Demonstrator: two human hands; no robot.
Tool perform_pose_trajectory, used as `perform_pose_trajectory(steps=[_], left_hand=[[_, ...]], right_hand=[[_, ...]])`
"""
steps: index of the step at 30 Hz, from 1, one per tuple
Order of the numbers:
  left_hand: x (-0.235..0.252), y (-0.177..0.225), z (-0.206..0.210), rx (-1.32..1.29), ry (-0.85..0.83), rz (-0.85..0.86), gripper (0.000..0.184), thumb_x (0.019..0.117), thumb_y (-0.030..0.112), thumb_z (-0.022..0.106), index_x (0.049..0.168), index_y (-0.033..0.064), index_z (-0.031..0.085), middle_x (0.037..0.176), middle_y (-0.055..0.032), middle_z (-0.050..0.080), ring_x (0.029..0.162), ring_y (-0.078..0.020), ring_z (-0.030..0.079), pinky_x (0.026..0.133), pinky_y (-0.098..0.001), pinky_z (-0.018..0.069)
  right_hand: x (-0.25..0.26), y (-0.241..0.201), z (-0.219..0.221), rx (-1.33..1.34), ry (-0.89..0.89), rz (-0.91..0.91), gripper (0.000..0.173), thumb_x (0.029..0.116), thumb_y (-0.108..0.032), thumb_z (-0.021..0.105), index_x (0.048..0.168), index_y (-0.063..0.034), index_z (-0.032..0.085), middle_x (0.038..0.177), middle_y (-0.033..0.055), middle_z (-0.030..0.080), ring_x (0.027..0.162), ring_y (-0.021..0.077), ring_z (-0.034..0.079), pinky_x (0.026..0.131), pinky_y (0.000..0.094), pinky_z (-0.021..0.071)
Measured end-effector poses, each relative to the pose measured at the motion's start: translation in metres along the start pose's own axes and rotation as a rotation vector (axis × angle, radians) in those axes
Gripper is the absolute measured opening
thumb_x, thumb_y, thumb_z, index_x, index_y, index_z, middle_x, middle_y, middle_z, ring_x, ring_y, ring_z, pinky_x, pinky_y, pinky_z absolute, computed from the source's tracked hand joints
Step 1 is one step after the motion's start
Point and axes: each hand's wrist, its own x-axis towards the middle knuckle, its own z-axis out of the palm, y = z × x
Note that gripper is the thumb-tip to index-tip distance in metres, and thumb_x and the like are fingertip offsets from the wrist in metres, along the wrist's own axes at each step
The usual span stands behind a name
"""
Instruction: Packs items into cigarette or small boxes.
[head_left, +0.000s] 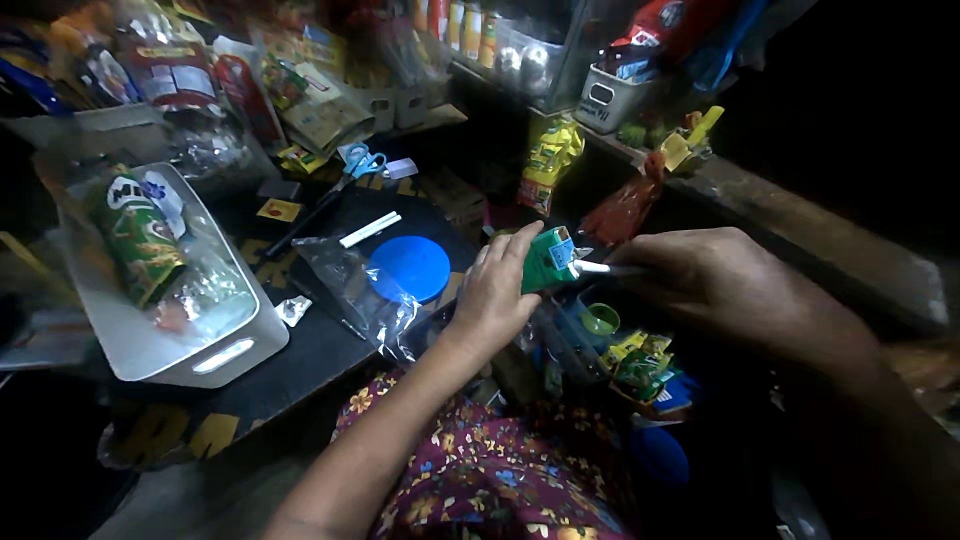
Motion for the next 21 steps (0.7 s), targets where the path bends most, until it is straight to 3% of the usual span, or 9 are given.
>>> perform_pose_trajectory(steps=[5,8,11,13,16,19,21], left_hand=[[0.004,-0.006,0.001,-0.07,0.075,0.113,0.08,0.0717,-0.004,0.084,0.145,0.0052,0.051,0.129,-0.0187,0.06,0.118,-0.0341,0.061,0.097,-0.0497,0.0532],[0.004,0.002,-0.005,-0.121,0.001,0.048,0.079,0.077,0.0,0.084,0.147,0.0061,0.048,0.133,-0.0195,0.058,0.122,-0.0321,0.059,0.101,-0.0491,0.0512],[0.002,0.001,-0.007,-0.133,-0.024,0.068,0.072,0.0784,0.007,0.086,0.143,0.0061,0.054,0.13,-0.0175,0.059,0.115,-0.0285,0.063,0.096,-0.0454,0.0545],[0.001,-0.001,-0.009,-0.156,-0.052,0.061,0.069,0.08,0.012,0.086,0.141,0.0061,0.056,0.128,-0.0167,0.061,0.113,-0.0266,0.064,0.095,-0.0441,0.0549],[-0.001,-0.007,-0.011,-0.21,-0.089,0.068,0.074,0.0843,0.02,0.084,0.149,0.0077,0.049,0.132,-0.0155,0.06,0.117,-0.0232,0.063,0.099,-0.041,0.0535],[-0.002,-0.01,-0.014,-0.26,-0.124,0.101,0.078,0.0859,0.019,0.082,0.153,0.0076,0.044,0.138,-0.0161,0.057,0.122,-0.022,0.06,0.102,-0.0393,0.0511],[-0.002,-0.01,-0.015,-0.303,-0.144,0.135,0.08,0.0839,0.015,0.083,0.153,0.0064,0.044,0.14,-0.015,0.056,0.123,-0.0187,0.059,0.103,-0.0347,0.0509]], right_hand=[[-0.004,0.001,-0.009,-0.007,0.101,-0.106,0.018,0.092,-0.019,0.063,0.103,-0.0098,0.075,0.087,0.0017,0.071,0.076,0.0124,0.068,0.068,0.0335,0.057],[-0.005,-0.005,-0.009,-0.016,0.116,-0.085,0.017,0.092,-0.017,0.063,0.102,-0.0097,0.075,0.085,0.0012,0.07,0.073,0.0106,0.065,0.065,0.0309,0.0558],[-0.007,-0.003,-0.009,0.008,0.149,-0.083,0.017,0.092,-0.017,0.063,0.102,-0.0091,0.074,0.087,0.0012,0.07,0.075,0.0088,0.065,0.068,0.0285,0.0559],[-0.01,0.001,-0.009,0.036,0.186,-0.106,0.019,0.0928,-0.017,0.063,0.104,-0.0073,0.074,0.089,0.0014,0.07,0.077,0.0051,0.064,0.071,0.0225,0.0553],[-0.017,0.007,-0.009,0.123,0.201,-0.092,0.019,0.0921,-0.017,0.062,0.103,-0.0068,0.074,0.088,-0.0004,0.069,0.076,-0.0008,0.062,0.07,0.0154,0.0526],[-0.026,0.013,-0.011,0.247,0.115,-0.11,0.018,0.0922,-0.018,0.063,0.103,-0.0078,0.073,0.089,-0.0034,0.069,0.077,-0.0041,0.061,0.071,0.0122,0.0525],[-0.032,0.016,-0.012,0.338,-0.007,-0.216,0.021,0.0947,-0.019,0.064,0.109,-0.006,0.074,0.094,-0.0026,0.072,0.083,-0.0042,0.064,0.076,0.0118,0.0547]])
